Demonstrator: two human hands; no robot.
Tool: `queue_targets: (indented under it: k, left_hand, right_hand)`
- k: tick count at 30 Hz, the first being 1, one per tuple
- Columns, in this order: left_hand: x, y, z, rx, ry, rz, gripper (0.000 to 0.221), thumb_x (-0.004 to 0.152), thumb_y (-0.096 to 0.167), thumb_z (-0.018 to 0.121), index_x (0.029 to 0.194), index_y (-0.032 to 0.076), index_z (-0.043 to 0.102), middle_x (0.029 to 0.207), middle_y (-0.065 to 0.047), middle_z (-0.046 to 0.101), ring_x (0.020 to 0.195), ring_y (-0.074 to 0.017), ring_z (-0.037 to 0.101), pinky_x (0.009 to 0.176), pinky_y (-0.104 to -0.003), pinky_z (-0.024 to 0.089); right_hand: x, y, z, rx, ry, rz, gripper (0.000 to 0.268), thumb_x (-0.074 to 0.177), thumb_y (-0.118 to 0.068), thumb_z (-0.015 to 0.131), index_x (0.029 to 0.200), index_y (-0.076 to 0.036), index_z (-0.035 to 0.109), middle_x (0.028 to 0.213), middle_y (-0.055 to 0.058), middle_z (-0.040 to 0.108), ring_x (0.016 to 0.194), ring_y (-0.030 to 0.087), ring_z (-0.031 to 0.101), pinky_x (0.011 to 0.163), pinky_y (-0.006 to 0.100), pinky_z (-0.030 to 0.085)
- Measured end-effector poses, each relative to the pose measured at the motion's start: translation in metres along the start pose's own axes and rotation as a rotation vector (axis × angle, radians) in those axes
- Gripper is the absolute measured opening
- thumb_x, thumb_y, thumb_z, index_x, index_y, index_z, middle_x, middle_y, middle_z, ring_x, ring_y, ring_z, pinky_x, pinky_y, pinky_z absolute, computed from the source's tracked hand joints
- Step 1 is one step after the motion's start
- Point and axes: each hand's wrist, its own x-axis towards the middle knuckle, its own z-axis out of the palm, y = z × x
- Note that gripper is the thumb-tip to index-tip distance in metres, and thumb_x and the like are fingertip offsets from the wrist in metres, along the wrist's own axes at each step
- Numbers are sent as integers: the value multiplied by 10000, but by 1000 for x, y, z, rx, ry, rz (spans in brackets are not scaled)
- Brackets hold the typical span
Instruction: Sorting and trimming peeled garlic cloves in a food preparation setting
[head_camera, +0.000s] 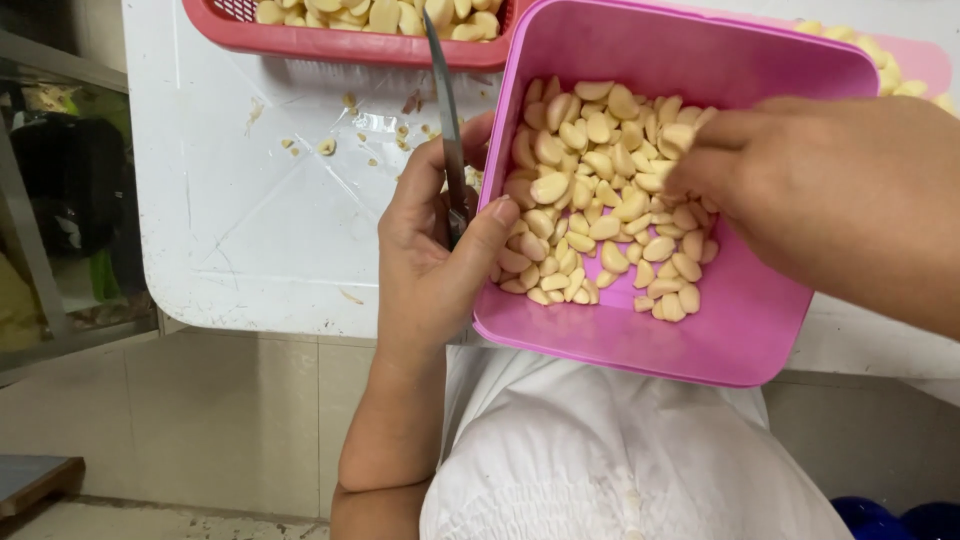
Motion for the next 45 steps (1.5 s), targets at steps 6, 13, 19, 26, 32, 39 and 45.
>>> queue_targets:
  k: [6, 13, 19, 26, 32, 39, 45]
  left_hand:
    - [-1, -2, 1, -20, 11, -21, 475, 993, 164, 689, 1437, 62, 554, 1472, -99, 612, 1361, -199, 619, 1176, -315, 557]
    - [-1, -2, 1, 14, 24, -8, 501, 987, 208, 703, 1441, 62, 547, 1476, -101, 607, 1386, -193, 587, 1189, -312, 521]
    - [-1, -4, 0, 1, -5, 28, 485, 1008, 182, 684, 1453, 54, 540, 1473, -119, 608, 1418, -226, 595, 1238, -340, 513]
    - [-1, -4, 1, -6, 10, 6, 487, 999, 194, 689, 1449, 60, 558, 1451, -91, 623, 1341, -183, 615, 1172, -306, 524]
    - [-1, -6, 0, -28, 6, 16, 485, 1000, 211, 702, 1437, 62, 554, 1465, -109, 615, 1393, -222, 608, 1187, -335, 551]
    - [-1, -5, 0, -45, -5, 16, 500, 997, 236, 706, 1439, 55, 555, 1456, -113, 616, 1365, -228, 629, 1193, -341, 555]
    - [0, -7, 0, -24, 3, 9, 460, 1000, 179, 697, 1421, 54, 562, 1474, -85, 615, 1334, -188, 633, 1160, -310, 557]
  right_hand:
    - [19, -34, 10, 151, -280, -287, 647, 890, -82, 650, 1459, -362, 521, 1420, -127, 581, 1156, 250, 714, 706, 543, 717]
    - [32, -48, 8, 3, -267, -411, 295, 904, -50, 699, 1164, -177, 640, 1055, 9, 642, 771, 227, 737, 644, 427, 673]
    - [46, -8, 15, 528, 90, -338, 213, 903, -206, 584, 896, -221, 796, 999, -17, 688, 796, 257, 737, 868, 465, 590]
    - [70, -34, -6, 361, 215, -368, 432, 954, -217, 598, 1370, -286, 690, 1201, 28, 652, 1166, 379, 633, 848, 581, 588]
    - [57, -19, -9, 60, 70, -270, 229, 880, -429, 693, 1037, -263, 712, 981, -67, 723, 1081, 222, 705, 791, 447, 651]
    - [50, -18, -26, -55, -47, -153, 242, 939, -553, 584, 950, -349, 715, 1006, -124, 671, 1127, 172, 689, 717, 442, 638]
    - [66, -32, -16, 230, 243, -392, 344, 927, -347, 652, 1266, -352, 705, 1127, 42, 633, 1058, 315, 682, 666, 551, 651]
